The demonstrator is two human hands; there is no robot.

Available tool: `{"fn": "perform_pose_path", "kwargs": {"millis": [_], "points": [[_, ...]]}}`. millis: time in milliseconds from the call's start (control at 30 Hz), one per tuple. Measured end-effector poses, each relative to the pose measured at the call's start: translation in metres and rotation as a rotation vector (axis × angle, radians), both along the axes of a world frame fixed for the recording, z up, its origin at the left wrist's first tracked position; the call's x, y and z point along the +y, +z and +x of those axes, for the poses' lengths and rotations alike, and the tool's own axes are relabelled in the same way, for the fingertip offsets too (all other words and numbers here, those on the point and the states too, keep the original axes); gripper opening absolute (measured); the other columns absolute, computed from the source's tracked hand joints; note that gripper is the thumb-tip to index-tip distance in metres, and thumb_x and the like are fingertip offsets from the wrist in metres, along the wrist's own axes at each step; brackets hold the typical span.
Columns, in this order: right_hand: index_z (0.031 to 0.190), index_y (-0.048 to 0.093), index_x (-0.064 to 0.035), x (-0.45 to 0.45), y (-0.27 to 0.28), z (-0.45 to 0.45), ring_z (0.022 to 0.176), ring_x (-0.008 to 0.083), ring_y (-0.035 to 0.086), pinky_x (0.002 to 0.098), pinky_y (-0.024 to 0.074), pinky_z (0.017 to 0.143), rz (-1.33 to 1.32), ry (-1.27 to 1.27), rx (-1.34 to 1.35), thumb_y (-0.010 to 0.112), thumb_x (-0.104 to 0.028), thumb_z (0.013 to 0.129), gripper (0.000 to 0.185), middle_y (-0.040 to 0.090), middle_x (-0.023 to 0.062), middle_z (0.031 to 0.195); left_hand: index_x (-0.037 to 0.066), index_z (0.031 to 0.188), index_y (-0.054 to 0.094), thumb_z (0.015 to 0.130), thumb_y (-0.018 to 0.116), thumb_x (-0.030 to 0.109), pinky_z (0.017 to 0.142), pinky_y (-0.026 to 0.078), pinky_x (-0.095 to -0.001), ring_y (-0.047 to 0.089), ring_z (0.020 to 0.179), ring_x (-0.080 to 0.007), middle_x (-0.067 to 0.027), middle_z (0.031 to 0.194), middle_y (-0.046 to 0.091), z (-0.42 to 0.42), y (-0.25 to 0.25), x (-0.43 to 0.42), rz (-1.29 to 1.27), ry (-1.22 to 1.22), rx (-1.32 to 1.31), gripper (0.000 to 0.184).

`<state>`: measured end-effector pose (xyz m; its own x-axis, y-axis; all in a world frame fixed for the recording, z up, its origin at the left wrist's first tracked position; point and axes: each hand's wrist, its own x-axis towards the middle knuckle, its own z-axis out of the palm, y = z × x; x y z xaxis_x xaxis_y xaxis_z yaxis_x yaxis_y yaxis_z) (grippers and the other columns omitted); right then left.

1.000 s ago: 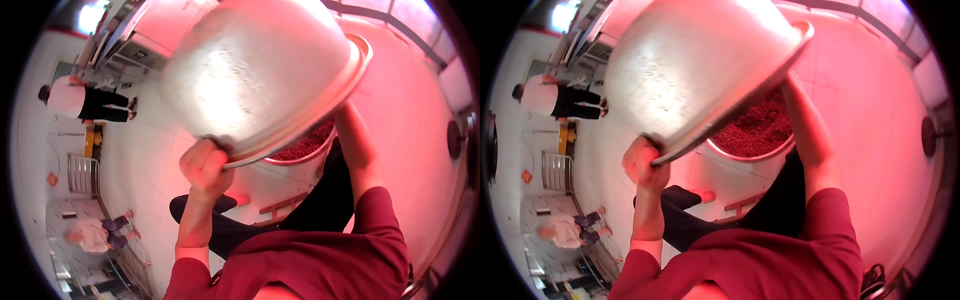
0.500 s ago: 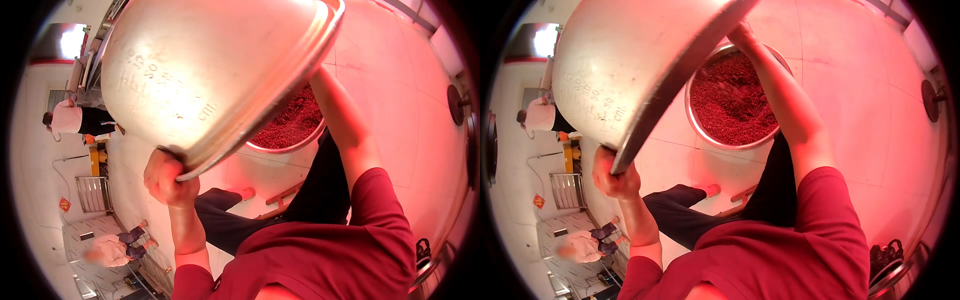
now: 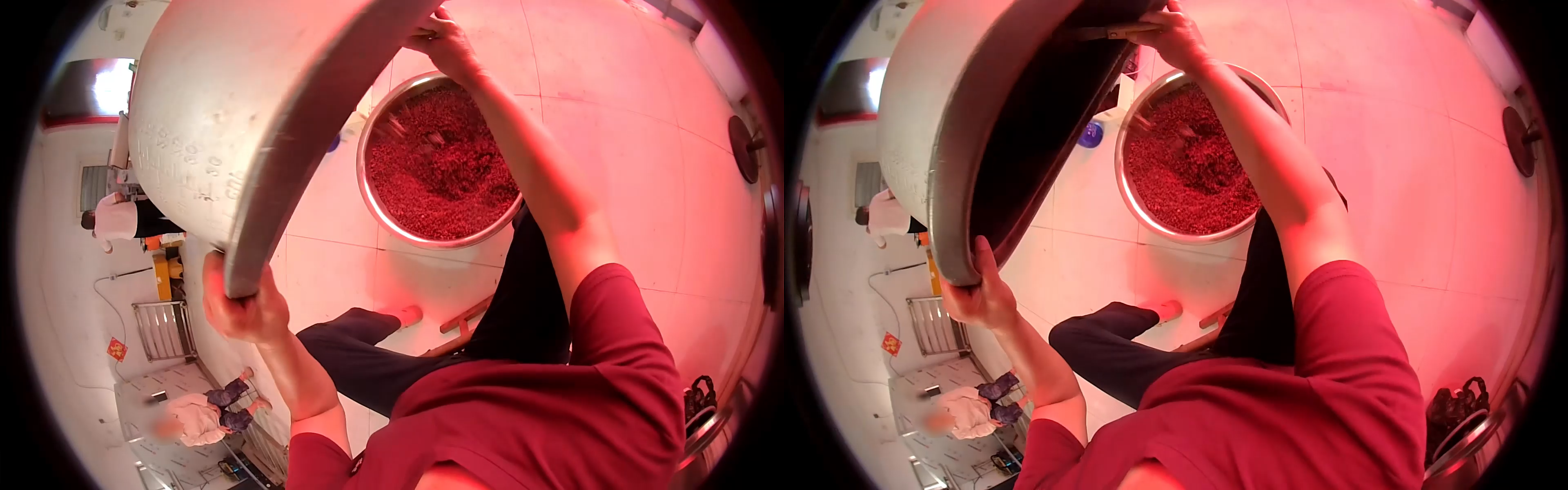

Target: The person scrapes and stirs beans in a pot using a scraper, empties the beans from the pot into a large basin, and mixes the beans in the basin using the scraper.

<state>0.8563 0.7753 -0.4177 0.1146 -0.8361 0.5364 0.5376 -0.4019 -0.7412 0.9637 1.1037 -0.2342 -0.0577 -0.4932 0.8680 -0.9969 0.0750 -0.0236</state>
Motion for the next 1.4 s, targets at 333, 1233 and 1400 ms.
{"fn": "perform_pose_path", "kwargs": {"millis": [333, 1233, 1400], "points": [[0.082, 0.063, -0.0059, 0.004, -0.019, 0.017, 0.095, 0.0293, 0.056, 0.0363, 0.0479, 0.079, -0.069, -0.572, 0.526, 0.076, -0.017, 0.064, 0.025, 0.053, 0.0130, 0.107, -0.006, 0.094, 0.060, 0.071, 0.069, -0.002, 0.066, 0.044, -0.0218, 0.054, 0.069, -0.0101, -0.0052, 0.082, 0.062, -0.002, -0.008, -0.017, 0.001, -0.020, 0.549, 0.024], [0.076, 0.057, -0.0014, 0.045, -0.057, -0.014, 0.048, 0.0124, 0.049, 0.0281, 0.0413, 0.046, 0.182, 0.334, 1.138, 0.065, -0.018, 0.077, 0.018, 0.054, 0.0038, 0.059, -0.001, 0.088, 0.057, 0.063, 0.061, -0.007, 0.066, 0.042, -0.0237, 0.052, 0.068, -0.0105, -0.0004, 0.076, 0.056, 0.143, -0.127, 0.062, -0.118, 0.207, 1.494, 0.026], [0.077, 0.058, -0.0001, 0.060, -0.060, 0.000, 0.042, 0.0122, 0.050, 0.0270, 0.0408, 0.038, 0.351, 0.335, 1.311, 0.063, -0.017, 0.078, 0.017, 0.054, 0.0041, 0.059, 0.000, 0.084, 0.057, 0.063, 0.061, -0.006, 0.062, 0.043, -0.0236, 0.051, 0.063, -0.0093, -0.0004, 0.072, 0.056, 0.157, -0.149, 0.087, -0.086, 0.242, 1.542, 0.022]]}}
